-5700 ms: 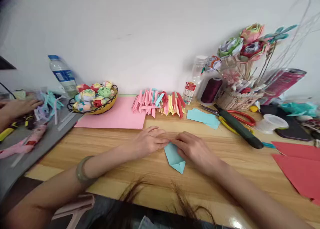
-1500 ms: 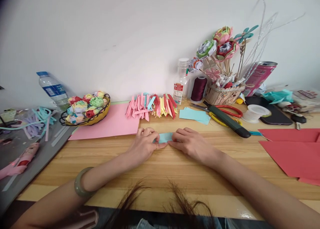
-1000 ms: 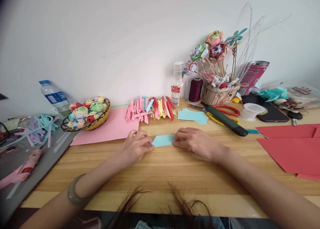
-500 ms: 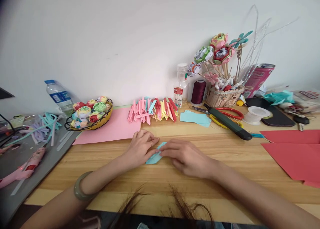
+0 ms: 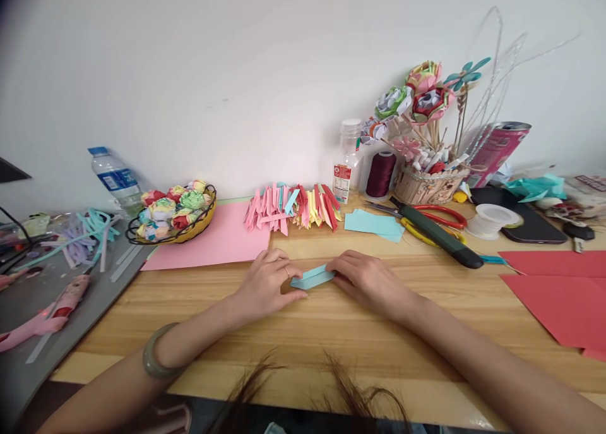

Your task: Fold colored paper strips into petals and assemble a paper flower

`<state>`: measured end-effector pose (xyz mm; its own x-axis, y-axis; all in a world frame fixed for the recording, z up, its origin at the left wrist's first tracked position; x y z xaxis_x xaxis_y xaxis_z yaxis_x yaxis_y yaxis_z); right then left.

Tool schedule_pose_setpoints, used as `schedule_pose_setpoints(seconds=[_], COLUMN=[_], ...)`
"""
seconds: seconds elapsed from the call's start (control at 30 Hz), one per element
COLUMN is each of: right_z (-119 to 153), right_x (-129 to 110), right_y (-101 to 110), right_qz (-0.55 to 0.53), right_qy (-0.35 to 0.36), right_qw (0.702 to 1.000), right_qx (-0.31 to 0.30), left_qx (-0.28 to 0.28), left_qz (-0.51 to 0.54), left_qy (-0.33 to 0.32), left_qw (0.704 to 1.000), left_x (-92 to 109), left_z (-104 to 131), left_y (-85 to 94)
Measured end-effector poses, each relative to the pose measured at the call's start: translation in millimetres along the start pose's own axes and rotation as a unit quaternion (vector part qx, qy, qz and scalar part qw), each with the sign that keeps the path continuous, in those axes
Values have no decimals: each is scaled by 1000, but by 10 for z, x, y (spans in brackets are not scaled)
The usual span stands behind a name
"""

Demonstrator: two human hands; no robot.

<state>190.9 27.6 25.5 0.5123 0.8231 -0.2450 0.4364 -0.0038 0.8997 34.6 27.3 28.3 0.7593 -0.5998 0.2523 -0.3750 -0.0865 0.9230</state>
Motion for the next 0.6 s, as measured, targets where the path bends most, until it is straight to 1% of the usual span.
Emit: schedule_pose_setpoints(seconds=[0.1,0.2,0.27,0.4,0.6], right_z=[0,-24,-41,-65,-91], right_x=[59,88,93,99,98], right_y=[-4,-5,-5,3,-15], right_qz=[-57,-102,-121,-128,-107], right_qy=[-36,-39,-32,-37,-74], right_qw=[998,994,992,991,991], right_qx=[5,12,13,15,5], left_qx=[-11,-16,-19,-19,-12], left_qz=[1,30,53,80,68], left_qy=[11,38,72,135,157], left_qw=[1000,999,996,987,985], left_x=[-22,-41,-50,-41,-5], left_z=[-2,-3,3,27,34], left_y=[-28,-30,-17,10,14])
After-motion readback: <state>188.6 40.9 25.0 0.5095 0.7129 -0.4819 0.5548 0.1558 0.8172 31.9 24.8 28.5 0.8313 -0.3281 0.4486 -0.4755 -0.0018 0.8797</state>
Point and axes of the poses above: each hand's wrist, its own z-axis away from the middle knuckle, its own y-axis out of the back of the hand, x = y × z, the point moved 6 cm from there along -z, towards the middle knuckle, and after that the axes turned 8 degrees about y, right-handed, at the moved point
